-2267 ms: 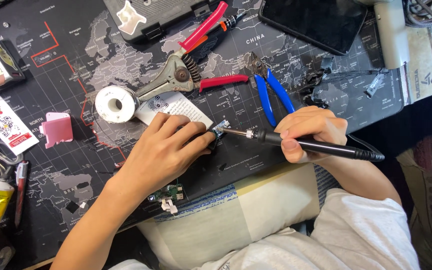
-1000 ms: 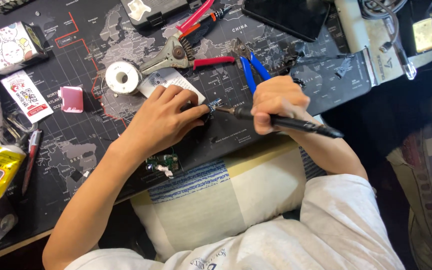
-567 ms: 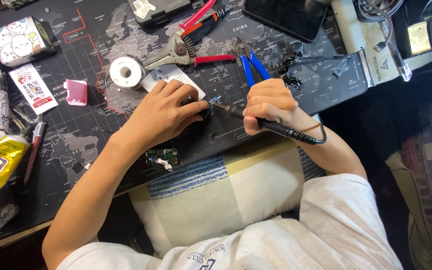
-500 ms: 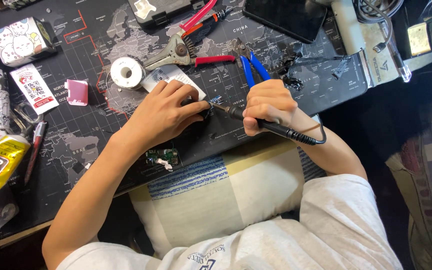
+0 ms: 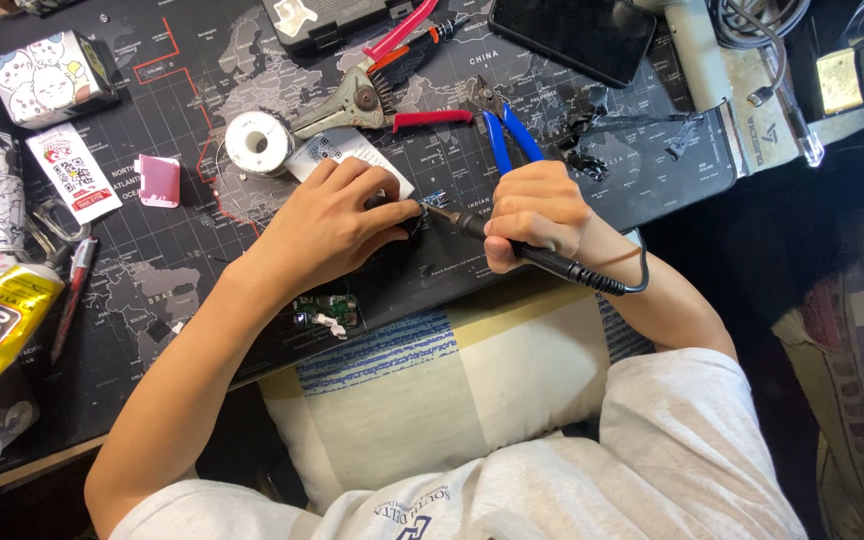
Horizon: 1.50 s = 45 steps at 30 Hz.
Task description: Soldering components onto a small circuit board at a workbench.
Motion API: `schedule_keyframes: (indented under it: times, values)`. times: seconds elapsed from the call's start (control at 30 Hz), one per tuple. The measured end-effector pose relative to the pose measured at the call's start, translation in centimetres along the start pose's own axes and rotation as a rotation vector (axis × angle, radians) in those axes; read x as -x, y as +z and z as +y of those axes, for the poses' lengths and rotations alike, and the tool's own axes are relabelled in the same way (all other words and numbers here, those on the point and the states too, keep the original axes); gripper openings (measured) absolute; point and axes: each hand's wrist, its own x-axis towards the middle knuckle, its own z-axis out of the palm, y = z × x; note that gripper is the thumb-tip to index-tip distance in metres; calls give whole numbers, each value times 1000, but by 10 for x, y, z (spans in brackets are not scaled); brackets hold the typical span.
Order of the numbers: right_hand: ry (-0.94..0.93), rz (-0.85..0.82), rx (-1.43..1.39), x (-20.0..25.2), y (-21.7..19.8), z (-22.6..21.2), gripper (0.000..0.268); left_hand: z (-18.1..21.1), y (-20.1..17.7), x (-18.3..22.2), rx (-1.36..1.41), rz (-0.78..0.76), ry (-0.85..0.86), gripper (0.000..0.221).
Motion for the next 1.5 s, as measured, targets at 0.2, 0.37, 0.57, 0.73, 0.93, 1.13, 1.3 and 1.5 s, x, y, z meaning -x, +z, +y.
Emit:
schedule_keyframes:
  times: [0.2, 0.37, 0.57, 0.73, 0.93, 1.13, 1.3, 1.5]
  values:
    - [-26, -22, 10, -28, 2, -10, 33, 0, 2, 0, 11, 12, 4, 20]
    - [-56, -41, 36, -33, 2, -11, 33, -1, 3, 1, 11, 15, -2, 19]
    - [-85, -114, 26, 10, -1, 1, 29, -3, 4, 2, 11, 19, 12, 21]
    - [-122, -51, 5, 18, 0, 4, 30, -4, 5, 1, 22, 22, 22, 20]
    - [-146, -51, 5, 16, 0, 4, 30, -4, 7, 3, 22, 36, 24, 21]
    - [-137, -60, 9, 16, 2, 4, 30, -4, 6, 2, 31, 51, 31, 21]
    - [-68, -145, -9, 1, -15, -6, 25, -4, 4, 2, 52, 54, 34, 21]
    - [-17, 22, -26, 37, -31, 17, 23, -5, 0, 1, 120, 48, 37, 21]
